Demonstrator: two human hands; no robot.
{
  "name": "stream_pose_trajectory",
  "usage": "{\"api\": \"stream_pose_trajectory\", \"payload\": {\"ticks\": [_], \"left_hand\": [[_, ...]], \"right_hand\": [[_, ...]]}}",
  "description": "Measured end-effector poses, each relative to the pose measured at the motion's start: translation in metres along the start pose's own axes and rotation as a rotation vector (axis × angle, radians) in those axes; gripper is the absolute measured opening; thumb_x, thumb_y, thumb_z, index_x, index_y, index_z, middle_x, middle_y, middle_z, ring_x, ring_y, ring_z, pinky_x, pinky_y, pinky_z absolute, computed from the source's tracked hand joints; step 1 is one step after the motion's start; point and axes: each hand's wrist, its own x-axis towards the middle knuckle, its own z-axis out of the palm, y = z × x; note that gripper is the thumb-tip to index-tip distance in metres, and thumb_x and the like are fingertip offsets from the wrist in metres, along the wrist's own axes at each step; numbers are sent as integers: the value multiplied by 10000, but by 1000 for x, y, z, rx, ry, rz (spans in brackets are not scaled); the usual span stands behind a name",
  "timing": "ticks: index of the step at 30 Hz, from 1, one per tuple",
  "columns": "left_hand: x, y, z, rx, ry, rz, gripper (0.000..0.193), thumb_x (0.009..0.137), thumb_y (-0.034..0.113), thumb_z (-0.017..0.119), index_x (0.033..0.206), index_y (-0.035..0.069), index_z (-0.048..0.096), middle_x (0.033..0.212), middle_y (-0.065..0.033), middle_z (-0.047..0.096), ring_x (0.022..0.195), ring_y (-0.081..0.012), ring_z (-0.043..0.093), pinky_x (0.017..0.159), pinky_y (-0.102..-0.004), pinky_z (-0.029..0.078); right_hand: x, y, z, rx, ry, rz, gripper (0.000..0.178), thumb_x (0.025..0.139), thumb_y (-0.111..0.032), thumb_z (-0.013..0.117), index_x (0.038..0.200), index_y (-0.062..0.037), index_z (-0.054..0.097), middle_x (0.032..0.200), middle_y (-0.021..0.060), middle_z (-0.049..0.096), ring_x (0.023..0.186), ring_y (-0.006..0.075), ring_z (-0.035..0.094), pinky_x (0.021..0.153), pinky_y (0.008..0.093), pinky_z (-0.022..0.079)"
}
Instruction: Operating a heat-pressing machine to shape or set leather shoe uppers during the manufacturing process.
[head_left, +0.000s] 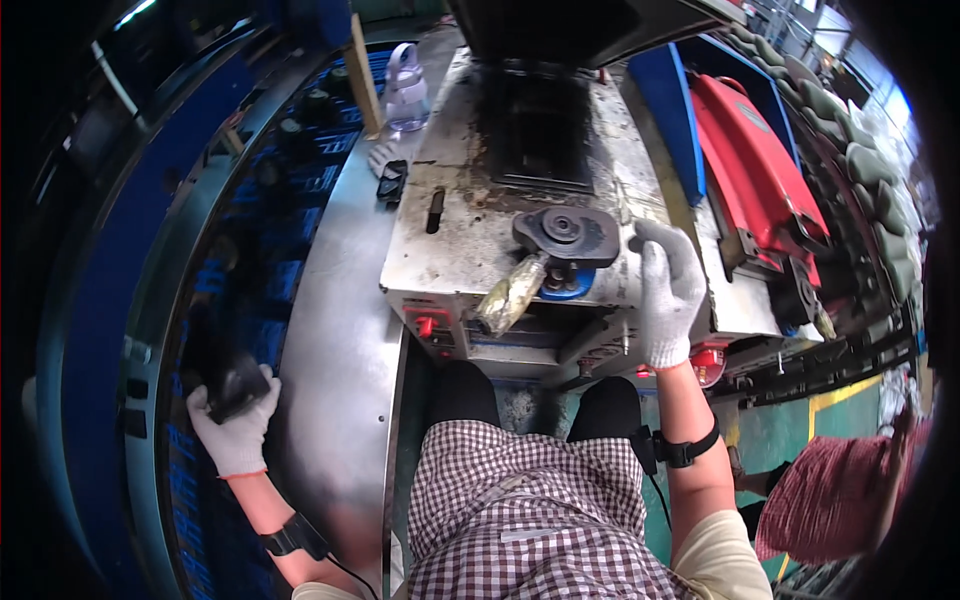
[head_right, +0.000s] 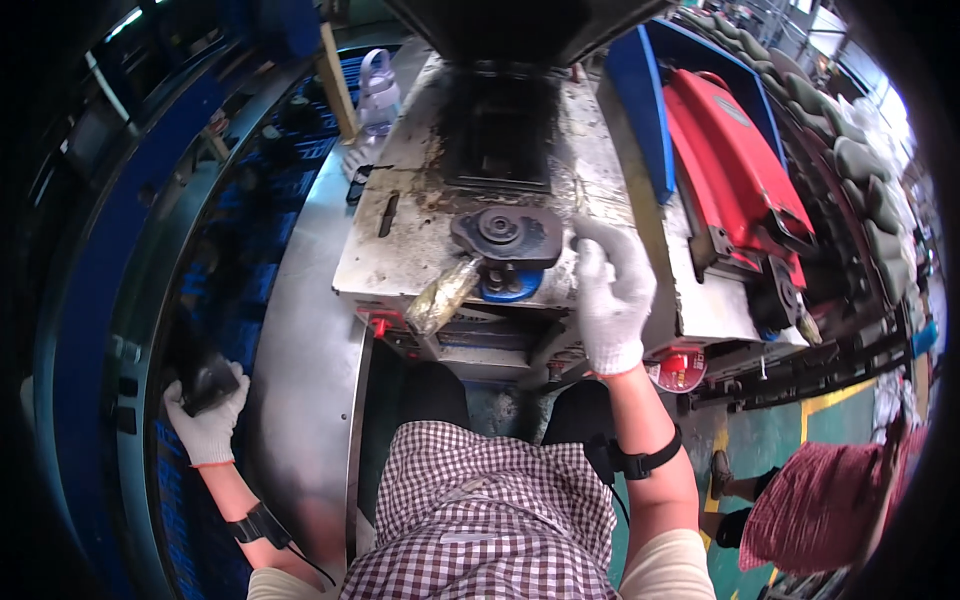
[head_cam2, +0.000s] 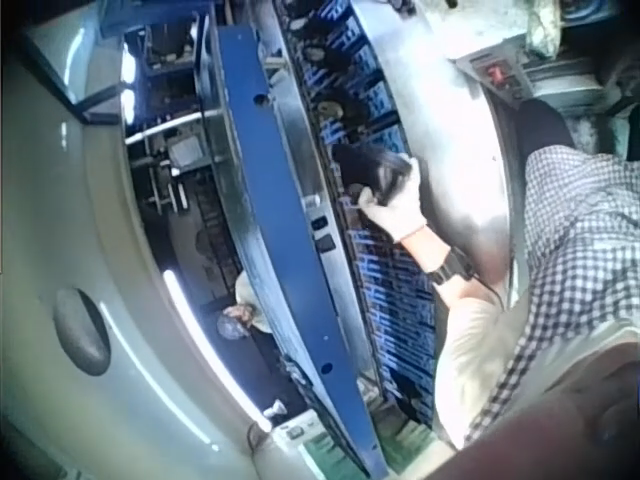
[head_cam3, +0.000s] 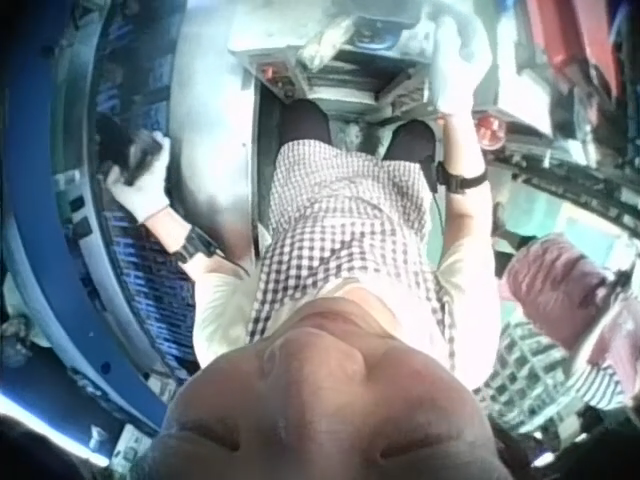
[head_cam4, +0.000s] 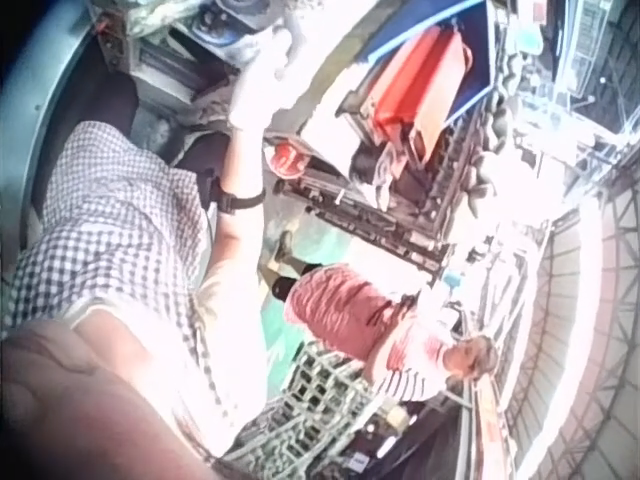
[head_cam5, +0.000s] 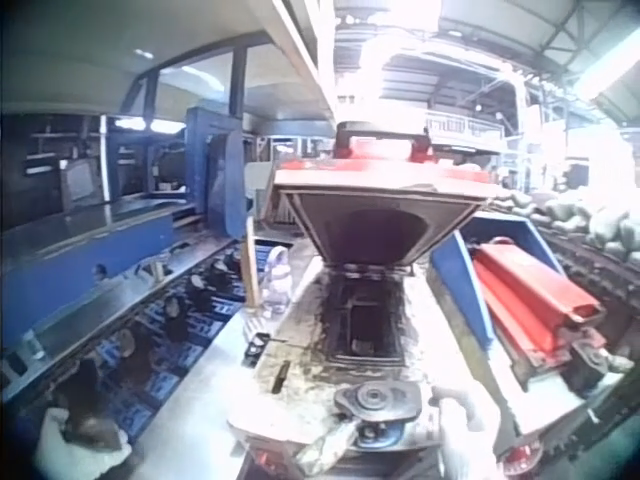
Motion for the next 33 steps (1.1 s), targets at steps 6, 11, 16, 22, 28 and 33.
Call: {"api": "stream_pose_trajectory", "payload": {"ticks": [6,11,16,22,28,33], "left_hand": [[-30,-102,91,304,-655,-302,985,780,416,760,1599,10,393,1566,-281,470,1428,-469,482,1202,-674,349],[-29,-183,168,259,-929,-566,692,886,368,590,1487,28,548,1434,-206,627,1329,-382,598,1207,-562,400],[-4,-247,228,597,-925,-467,425,996,327,573,1324,61,622,1327,-141,670,1259,-331,611,1143,-564,431],[32,-256,262,812,-944,-169,439,1049,244,574,1419,12,529,1491,-187,535,1339,-314,540,1140,-460,427],[-5,-234,260,748,-1080,502,655,970,25,633,1585,-16,413,1529,-171,527,1429,-262,520,1205,-370,405],[-22,-219,311,643,-1309,1328,549,986,10,617,1523,3,502,1503,-124,584,1414,-217,541,1192,-349,415]], "right_hand": [[46,-98,46,417,-693,4,524,1065,-269,614,1498,13,525,1416,198,625,1299,243,606,1108,369,471],[77,-96,72,611,-884,518,866,1058,-532,579,1681,-42,231,1576,127,507,1343,185,552,1007,352,538],[120,-68,54,709,-652,618,427,1003,-429,565,1339,-166,574,1047,-17,705,823,98,677,593,290,500],[200,43,70,416,-432,714,558,971,-479,596,1316,-41,621,1048,116,754,929,215,741,725,372,579],[207,55,115,-615,-558,235,830,852,-547,646,1528,-75,554,1447,297,606,1367,430,585,1147,469,468],[215,28,131,-898,-886,198,801,836,-604,619,1485,-133,610,1453,285,605,1341,426,603,1134,476,490]]}}
